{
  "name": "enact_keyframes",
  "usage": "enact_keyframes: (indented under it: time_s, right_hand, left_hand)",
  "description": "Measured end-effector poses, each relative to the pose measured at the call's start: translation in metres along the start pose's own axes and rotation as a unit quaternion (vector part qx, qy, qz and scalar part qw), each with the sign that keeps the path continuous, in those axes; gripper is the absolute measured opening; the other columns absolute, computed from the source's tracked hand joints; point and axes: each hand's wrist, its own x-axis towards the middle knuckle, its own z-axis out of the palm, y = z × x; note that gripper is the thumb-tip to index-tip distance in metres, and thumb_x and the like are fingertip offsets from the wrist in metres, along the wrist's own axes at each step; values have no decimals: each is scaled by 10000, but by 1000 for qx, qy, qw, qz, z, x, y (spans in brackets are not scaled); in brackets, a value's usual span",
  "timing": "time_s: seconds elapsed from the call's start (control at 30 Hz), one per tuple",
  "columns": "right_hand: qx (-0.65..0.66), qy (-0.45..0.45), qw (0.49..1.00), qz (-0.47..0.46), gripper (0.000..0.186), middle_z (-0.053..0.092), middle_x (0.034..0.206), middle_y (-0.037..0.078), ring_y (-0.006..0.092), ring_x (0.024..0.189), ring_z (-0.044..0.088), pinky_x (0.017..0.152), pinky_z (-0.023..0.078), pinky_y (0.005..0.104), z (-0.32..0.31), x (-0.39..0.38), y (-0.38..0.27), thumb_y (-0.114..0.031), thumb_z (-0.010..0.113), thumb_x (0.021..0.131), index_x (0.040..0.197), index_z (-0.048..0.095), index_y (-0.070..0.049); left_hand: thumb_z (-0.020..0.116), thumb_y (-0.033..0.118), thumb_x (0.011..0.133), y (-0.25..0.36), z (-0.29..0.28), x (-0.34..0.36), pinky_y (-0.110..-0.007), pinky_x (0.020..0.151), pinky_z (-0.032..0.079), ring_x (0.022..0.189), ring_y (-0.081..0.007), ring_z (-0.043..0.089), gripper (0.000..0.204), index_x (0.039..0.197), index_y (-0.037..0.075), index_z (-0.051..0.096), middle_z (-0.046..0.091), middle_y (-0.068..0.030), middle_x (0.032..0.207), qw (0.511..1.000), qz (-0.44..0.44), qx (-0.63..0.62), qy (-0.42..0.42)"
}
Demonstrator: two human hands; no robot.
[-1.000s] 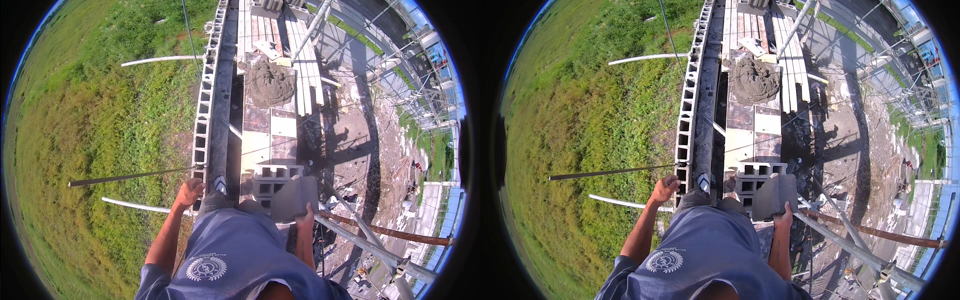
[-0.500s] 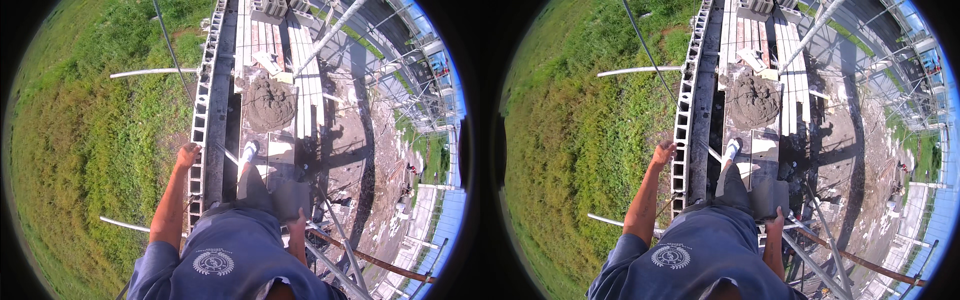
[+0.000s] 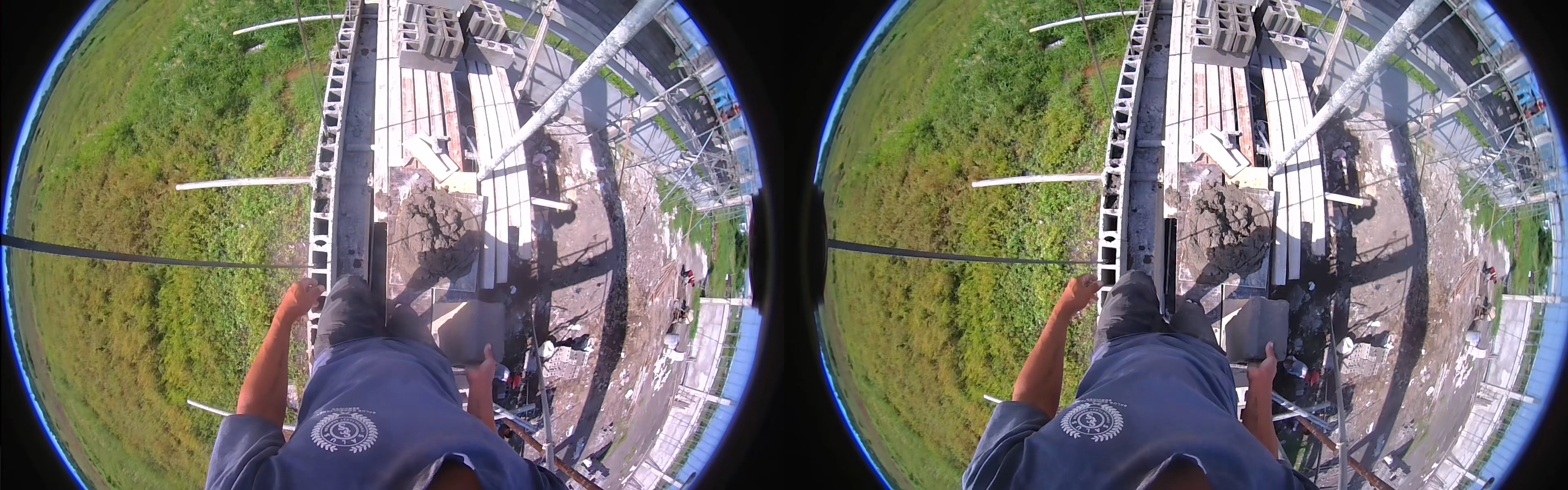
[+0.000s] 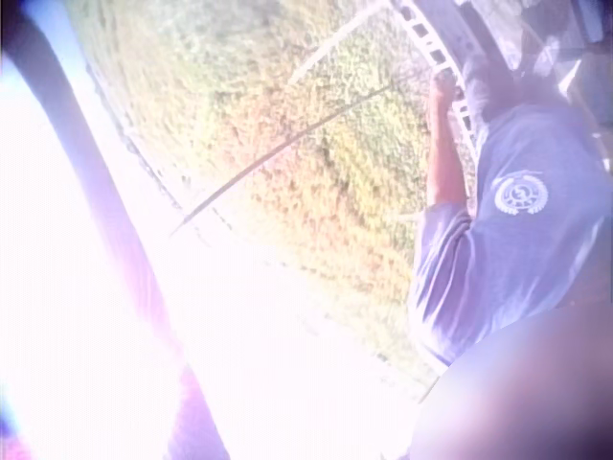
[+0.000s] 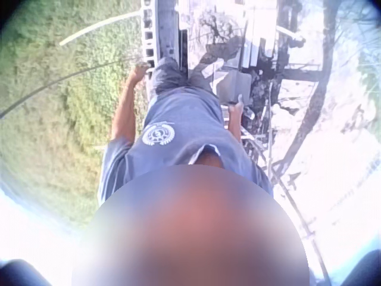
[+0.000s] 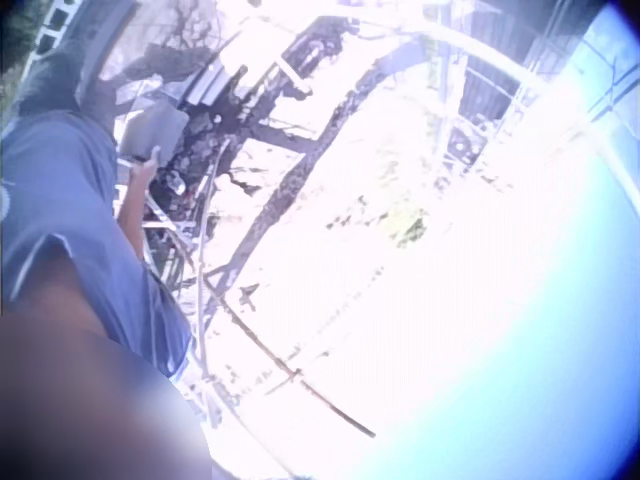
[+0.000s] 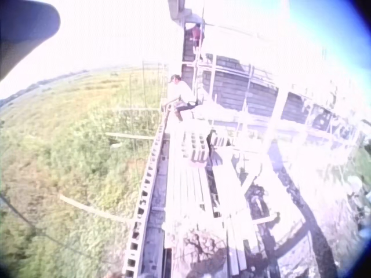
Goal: The person repeatedly climbs down from a scaffold to retrieve a concrete block, carries it back up, and places it on a partially built wall. They use a trowel to apply mortar between blocks and adjust their position as the wall grows.
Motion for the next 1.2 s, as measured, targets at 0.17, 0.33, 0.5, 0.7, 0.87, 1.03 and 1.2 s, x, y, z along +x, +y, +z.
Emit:
enact_keyframes:
  time_s: [0.17, 0.33, 0.5, 0.7, 0.87, 1.03, 1.2]
  right_hand:
    - [15, -34, 999, -18, 546, 479, 1291, 121, 316, 1179, 458, 1019, 341, 504, 102, 44, -13, -213, 629, 864, 1329, 395, -50]
    - [-16, 20, 997, -71, 550, 472, 1297, 126, 330, 1177, 460, 1000, 356, 520, 240, 87, -11, -203, 631, 861, 1332, 389, -58]
    - [-4, 29, 998, -54, 528, 483, 1277, 124, 325, 1147, 485, 970, 382, 523, 357, 126, -9, -203, 624, 865, 1329, 396, -94]
    - [-19, -35, 999, -32, 527, 490, 1262, 131, 318, 1128, 492, 961, 397, 502, 479, 209, -4, -202, 636, 856, 1312, 407, -70]
    - [-8, -45, 999, 25, 499, 516, 1227, 136, 311, 1113, 504, 960, 407, 488, 579, 308, 9, -193, 648, 849, 1279, 442, -49]
    - [-45, -1, 999, 5, 478, 546, 1173, 96, 262, 1037, 549, 902, 460, 425, 688, 394, 23, -115, 679, 821, 1244, 478, -26]
    - [-96, -12, 995, -39, 354, 585, 1069, 83, 217, 946, 589, 813, 493, 336, 789, 431, 25, -119, 619, 862, 1179, 517, 5]
  left_hand:
    - [587, 340, 868, 98, -37, 128, -285, 566, 518, 683, -178, 650, 461, 1129, -40, 561, 644, -129, 873, 993, 29, -110, -8]
    - [560, 370, 887, 172, -117, 266, -285, 568, 506, 677, -164, 622, 415, 1081, 4, 575, 641, -98, 928, 977, 63, -206, -2]
    - [559, 377, 879, 249, -172, 362, -285, 558, 501, 672, -169, 631, 449, 1113, -7, 570, 650, -117, 927, 988, 95, -121, -33]
    - [587, 397, 879, 369, -201, 460, -286, 580, 500, 687, -157, 616, 493, 1128, -27, 551, 627, -94, 898, 978, 162, -103, -75]
    - [613, 371, 867, 412, -222, 525, -294, 608, 513, 720, -173, 626, 520, 1169, -43, 528, 641, -124, 922, 978, 119, -142, -92]
    - [544, 293, 903, 465, -233, 611, -294, 642, 535, 764, -187, 644, 462, 1204, -52, 484, 644, -132, 962, 989, 52, -61, -122]
    - [601, 301, 867, 531, -212, 677, -303, 656, 521, 769, -181, 633, 504, 1217, -41, 479, 634, -139, 886, 984, 15, 2, -179]
